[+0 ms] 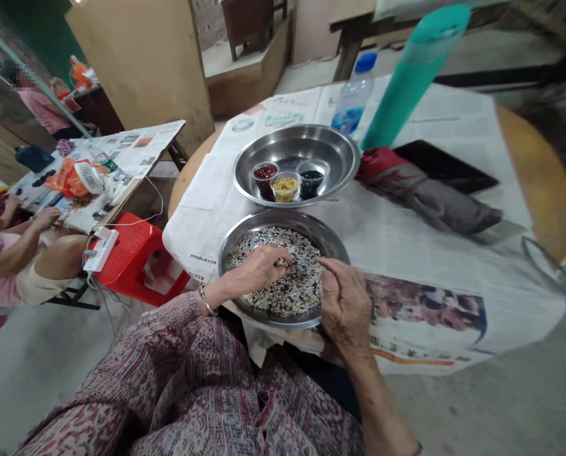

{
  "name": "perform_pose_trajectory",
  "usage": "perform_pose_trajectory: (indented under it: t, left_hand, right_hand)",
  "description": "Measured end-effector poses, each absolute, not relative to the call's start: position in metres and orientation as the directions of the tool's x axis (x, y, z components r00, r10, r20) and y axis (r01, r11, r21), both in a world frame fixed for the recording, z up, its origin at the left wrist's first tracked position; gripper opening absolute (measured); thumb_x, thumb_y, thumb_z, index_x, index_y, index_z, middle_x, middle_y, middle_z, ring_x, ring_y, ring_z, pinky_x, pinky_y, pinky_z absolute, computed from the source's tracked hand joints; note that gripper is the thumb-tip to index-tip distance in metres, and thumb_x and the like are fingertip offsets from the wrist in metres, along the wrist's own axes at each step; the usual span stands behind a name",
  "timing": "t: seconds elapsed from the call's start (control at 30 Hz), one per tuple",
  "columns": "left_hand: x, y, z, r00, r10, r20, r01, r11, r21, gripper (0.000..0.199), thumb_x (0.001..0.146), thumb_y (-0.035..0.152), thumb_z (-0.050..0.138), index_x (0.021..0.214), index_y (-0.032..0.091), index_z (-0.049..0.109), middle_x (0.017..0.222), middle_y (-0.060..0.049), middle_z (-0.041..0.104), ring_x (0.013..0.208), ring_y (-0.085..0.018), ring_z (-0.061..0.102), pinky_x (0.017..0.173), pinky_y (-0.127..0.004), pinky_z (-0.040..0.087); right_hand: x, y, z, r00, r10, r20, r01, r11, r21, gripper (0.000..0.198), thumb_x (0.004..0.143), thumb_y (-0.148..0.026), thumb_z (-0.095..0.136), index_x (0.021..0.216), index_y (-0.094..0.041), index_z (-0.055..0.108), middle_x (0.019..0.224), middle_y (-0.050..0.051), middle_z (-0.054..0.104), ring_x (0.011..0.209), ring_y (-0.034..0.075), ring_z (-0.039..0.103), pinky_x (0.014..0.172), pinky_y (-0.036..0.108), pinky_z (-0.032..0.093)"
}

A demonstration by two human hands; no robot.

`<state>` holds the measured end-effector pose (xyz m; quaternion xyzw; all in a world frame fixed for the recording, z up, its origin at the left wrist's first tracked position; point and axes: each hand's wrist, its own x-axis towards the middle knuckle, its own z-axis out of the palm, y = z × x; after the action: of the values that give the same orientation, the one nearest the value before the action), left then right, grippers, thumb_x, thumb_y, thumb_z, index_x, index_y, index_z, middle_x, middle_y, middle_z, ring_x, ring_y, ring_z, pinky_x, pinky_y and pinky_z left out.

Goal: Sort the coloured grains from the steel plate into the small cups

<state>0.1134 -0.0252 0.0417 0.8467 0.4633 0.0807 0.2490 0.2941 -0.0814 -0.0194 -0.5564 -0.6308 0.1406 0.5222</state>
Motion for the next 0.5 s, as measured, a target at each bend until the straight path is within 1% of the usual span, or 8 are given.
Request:
perform_pose_trajectory:
  t: [0.07,0.13,0.27,0.33,0.37,0.4,0.43,0.5]
  left_hand:
    - [0.116,-0.028,0.043,0.604,0.793,-0.079,0.681,-0.463,0.567,0.016,0.091,0.012,0.059,0.101,0.015,0.071,0.096,-0.006,0.074,0.095,-0.019,0.067,0.092,-0.032,0.053]
    - [0.116,-0.037,0.048,0.669,0.74,-0.067,0.616,-0.501,0.608,0.014,0.092,0.014,0.06,0.099,0.017,0.072,0.1,-0.006,0.075,0.096,-0.018,0.068,0.091,-0.03,0.053]
    - [0.113,-0.056,0.055,0.817,0.565,-0.115,0.51,-0.617,0.599,0.012,0.093,0.022,0.063,0.101,0.023,0.072,0.107,-0.003,0.073,0.102,-0.018,0.068,0.094,-0.029,0.053]
    - [0.112,-0.06,0.054,0.872,0.473,-0.125,0.458,-0.697,0.552,0.014,0.094,0.02,0.062,0.103,0.025,0.072,0.109,-0.002,0.071,0.105,-0.018,0.066,0.098,-0.029,0.052]
    - [0.111,-0.06,0.052,0.885,0.45,-0.121,0.445,-0.737,0.509,0.017,0.094,0.017,0.06,0.105,0.024,0.071,0.11,-0.003,0.07,0.106,-0.018,0.065,0.1,-0.029,0.051]
    - [0.11,-0.058,0.049,0.884,0.453,-0.115,0.452,-0.767,0.454,0.02,0.094,0.014,0.058,0.107,0.022,0.071,0.111,-0.004,0.069,0.107,-0.019,0.063,0.102,-0.03,0.05]
    - [0.108,-0.055,0.047,0.871,0.48,-0.108,0.481,-0.785,0.391,0.023,0.095,0.012,0.055,0.109,0.021,0.07,0.113,-0.006,0.067,0.109,-0.019,0.062,0.102,-0.031,0.049]
    - [0.103,-0.048,0.045,0.802,0.591,-0.086,0.59,-0.761,0.269,0.027,0.096,0.009,0.05,0.112,0.019,0.068,0.117,-0.009,0.063,0.111,-0.022,0.058,0.099,-0.035,0.051]
  right_hand:
    - [0.295,-0.082,-0.02,0.162,0.848,0.504,0.561,0.341,-0.754,0.031,0.1,-0.038,0.042,0.108,-0.024,0.069,0.108,0.009,0.072,0.104,0.026,0.065,0.096,0.047,0.05]
    - [0.295,-0.082,-0.02,0.166,0.851,0.498,0.564,0.333,-0.756,0.031,0.099,-0.039,0.043,0.107,-0.024,0.069,0.107,0.009,0.072,0.104,0.028,0.066,0.095,0.049,0.05]
    - [0.294,-0.083,-0.019,0.168,0.854,0.493,0.579,0.32,-0.75,0.033,0.1,-0.04,0.043,0.107,-0.022,0.07,0.107,0.011,0.072,0.105,0.029,0.065,0.096,0.05,0.05]
    - [0.294,-0.083,-0.019,0.162,0.851,0.499,0.587,0.324,-0.742,0.036,0.1,-0.04,0.041,0.107,-0.019,0.07,0.108,0.012,0.072,0.105,0.028,0.065,0.097,0.051,0.05]
    - [0.294,-0.083,-0.018,0.159,0.852,0.498,0.591,0.322,-0.74,0.037,0.101,-0.04,0.04,0.107,-0.018,0.069,0.108,0.012,0.072,0.106,0.028,0.065,0.097,0.051,0.05]
    - [0.294,-0.083,-0.018,0.159,0.854,0.495,0.594,0.318,-0.739,0.037,0.101,-0.04,0.04,0.107,-0.018,0.069,0.108,0.012,0.072,0.106,0.027,0.065,0.097,0.051,0.05]
    - [0.294,-0.083,-0.018,0.16,0.856,0.492,0.596,0.314,-0.739,0.037,0.101,-0.04,0.04,0.107,-0.018,0.069,0.107,0.012,0.072,0.105,0.027,0.065,0.097,0.05,0.05]
    - [0.293,-0.083,-0.017,0.163,0.857,0.49,0.59,0.314,-0.744,0.035,0.101,-0.039,0.041,0.107,-0.019,0.069,0.107,0.012,0.073,0.105,0.027,0.066,0.097,0.049,0.05]
